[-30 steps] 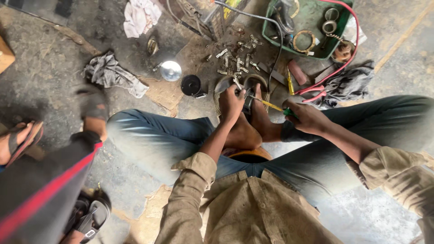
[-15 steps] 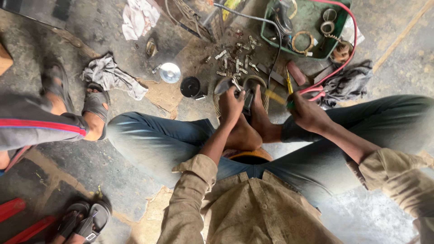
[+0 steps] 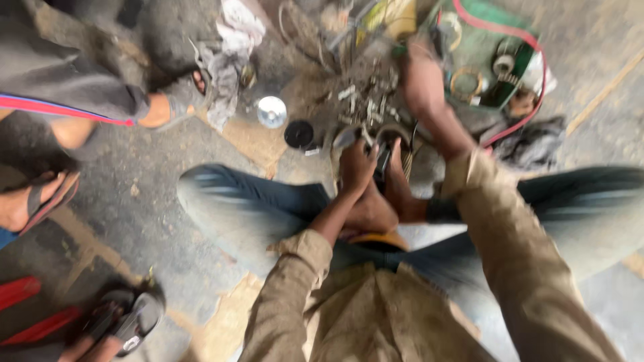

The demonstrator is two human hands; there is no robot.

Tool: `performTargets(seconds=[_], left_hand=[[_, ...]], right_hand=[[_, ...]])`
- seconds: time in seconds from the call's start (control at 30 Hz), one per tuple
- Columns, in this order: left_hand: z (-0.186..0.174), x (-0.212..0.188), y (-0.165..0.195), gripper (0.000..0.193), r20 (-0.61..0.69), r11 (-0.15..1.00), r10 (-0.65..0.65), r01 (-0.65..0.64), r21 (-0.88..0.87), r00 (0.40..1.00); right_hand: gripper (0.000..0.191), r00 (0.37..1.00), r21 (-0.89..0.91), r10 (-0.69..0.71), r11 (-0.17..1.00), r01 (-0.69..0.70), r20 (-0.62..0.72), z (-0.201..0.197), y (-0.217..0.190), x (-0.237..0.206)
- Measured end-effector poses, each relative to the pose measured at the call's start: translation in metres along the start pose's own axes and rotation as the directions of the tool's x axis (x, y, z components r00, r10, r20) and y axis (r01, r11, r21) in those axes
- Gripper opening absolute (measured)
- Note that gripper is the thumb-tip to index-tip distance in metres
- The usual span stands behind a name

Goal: The person sits on the workshop floor repairing a small carburetor-like metal component. They disassemble and reposition its parts by hand, pick at small fittings, and later use a screwdriver to work on the assembly while holding it between their feet.

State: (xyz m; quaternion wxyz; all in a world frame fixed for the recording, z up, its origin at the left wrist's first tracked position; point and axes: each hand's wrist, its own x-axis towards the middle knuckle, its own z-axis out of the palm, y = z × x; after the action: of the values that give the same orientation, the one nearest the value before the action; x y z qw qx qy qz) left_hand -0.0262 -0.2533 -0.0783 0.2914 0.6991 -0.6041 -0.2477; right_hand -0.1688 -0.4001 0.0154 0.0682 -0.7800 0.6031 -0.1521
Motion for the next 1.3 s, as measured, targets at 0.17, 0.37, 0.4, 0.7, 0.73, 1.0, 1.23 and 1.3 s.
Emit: performTargets(seconds=[0.17,0.37,0.4,0.7,0.73,1.0,1.23,1.3], left_hand=[[-0.009,0.003,0.003,0.022,0.115,0.991,-0.092,0.102,-0.091,0.989],[-0.008,0.003,0.0,0.022,0.126,0.993,-0.067,0.078,-0.083,0.99],[-0.006,0.003,-0.002,0.021,0.118,0.99,-0.062,0.075,-0.116,0.991],[0.009,0.005,-0.012,0.021,0.141,0.99,-0.085,0.099,-0.097,0.986],[0.009,0.006,-0.013,0.022,0.14,0.991,-0.085,0.098,-0.094,0.986],[0.007,0.009,-0.017,0.023,0.152,0.985,-0.123,0.139,-0.104,0.981],[0.007,0.011,-0.015,0.024,0.217,0.972,-0.214,0.229,-0.046,0.952],[0.007,0.012,-0.015,0.024,0.231,0.97,-0.216,0.236,-0.06,0.949]], right_hand=[[0.042,0.997,0.323,0.075,0.944,-0.068,-0.01,0.024,0.014,-0.047],[0.035,0.984,0.438,-0.17,0.889,0.129,0.056,-0.01,0.039,-0.118],[0.033,0.971,0.438,-0.16,0.896,0.067,0.177,-0.016,0.046,-0.132],[0.033,0.809,0.273,0.009,0.939,-0.209,0.587,0.004,0.082,-0.219],[0.032,0.823,0.275,-0.035,0.95,-0.15,0.568,0.008,0.081,-0.219],[0.032,0.757,0.257,0.028,0.932,-0.256,0.653,0.013,0.08,-0.229],[0.031,0.741,0.209,0.083,0.933,-0.292,0.666,0.015,0.076,-0.228],[0.031,0.751,0.238,0.057,0.931,-0.278,0.658,0.015,0.076,-0.227]])
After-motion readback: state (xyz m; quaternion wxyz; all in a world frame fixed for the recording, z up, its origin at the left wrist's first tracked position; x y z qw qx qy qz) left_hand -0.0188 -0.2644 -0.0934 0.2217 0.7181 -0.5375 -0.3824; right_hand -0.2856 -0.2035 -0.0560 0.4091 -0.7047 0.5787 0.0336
